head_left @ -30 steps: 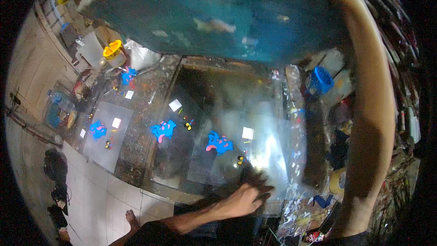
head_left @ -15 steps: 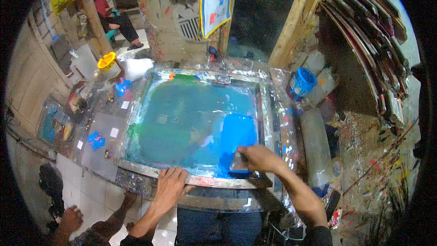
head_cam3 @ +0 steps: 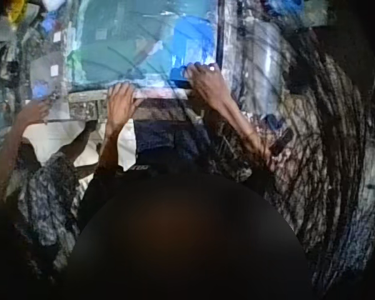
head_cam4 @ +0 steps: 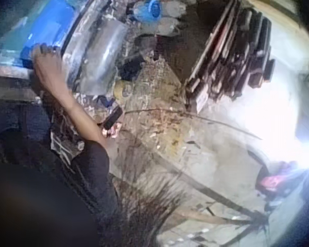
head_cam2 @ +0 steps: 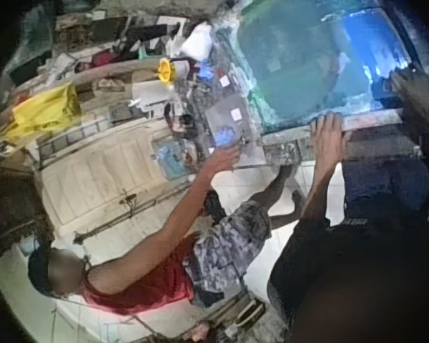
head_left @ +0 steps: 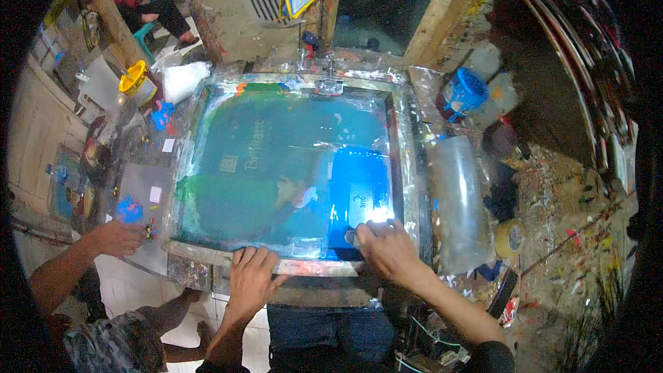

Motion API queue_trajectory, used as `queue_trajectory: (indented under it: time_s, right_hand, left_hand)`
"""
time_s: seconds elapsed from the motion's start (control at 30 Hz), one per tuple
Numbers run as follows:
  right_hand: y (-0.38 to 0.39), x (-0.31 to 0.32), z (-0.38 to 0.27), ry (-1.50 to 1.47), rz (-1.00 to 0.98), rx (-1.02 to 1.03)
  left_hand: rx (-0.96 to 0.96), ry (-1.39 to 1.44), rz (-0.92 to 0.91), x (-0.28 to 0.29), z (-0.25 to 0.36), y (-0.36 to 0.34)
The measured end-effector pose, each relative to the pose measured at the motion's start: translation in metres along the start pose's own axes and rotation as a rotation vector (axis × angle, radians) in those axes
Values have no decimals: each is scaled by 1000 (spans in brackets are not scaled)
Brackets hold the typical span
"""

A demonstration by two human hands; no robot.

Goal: The person repeatedly places a screen-printing frame over a blue cartoon design on a flat surface and uses a squeegee to pull ink across the mesh. The person lifts the frame, repositions it, and repeats the squeegee stroke multiple times.

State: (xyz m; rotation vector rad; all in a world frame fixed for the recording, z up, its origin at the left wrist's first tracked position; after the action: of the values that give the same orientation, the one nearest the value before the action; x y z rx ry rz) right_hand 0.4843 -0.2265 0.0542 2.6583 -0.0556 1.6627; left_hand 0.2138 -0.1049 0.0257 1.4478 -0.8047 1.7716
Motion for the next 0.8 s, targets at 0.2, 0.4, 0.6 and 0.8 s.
queue_trajectory:
  time_s: [0.2, 0.4, 0.6, 0.8]
  right_hand:
    - [15, 11, -41, 205, 271, 9]
    - [-8, 88, -77, 219, 641, 61]
    - [-81, 226, -78, 267, 794, 161]
    - [-139, 312, -74, 199, 639, 33]
  left_hand:
    - [-157, -29, 66, 37, -2, -3]
    - [-33, 138, 1047, 83, 44, 1]
    - [-305, 493, -126, -40, 193, -43]
    - [48, -89, 441, -28, 24, -138]
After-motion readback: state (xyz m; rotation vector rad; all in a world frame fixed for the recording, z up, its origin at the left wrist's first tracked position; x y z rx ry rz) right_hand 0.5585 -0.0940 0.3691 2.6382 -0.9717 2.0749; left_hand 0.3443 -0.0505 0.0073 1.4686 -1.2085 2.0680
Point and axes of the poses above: each hand's wrist, its own y-axis away from the middle knuckle, its own x-axis out of the back of the hand, z = x × y, the point moved 2 cm from there along -y, towards the middle knuckle, and after that the axes turned 8 degrees about -y, right-handed, at the moved point
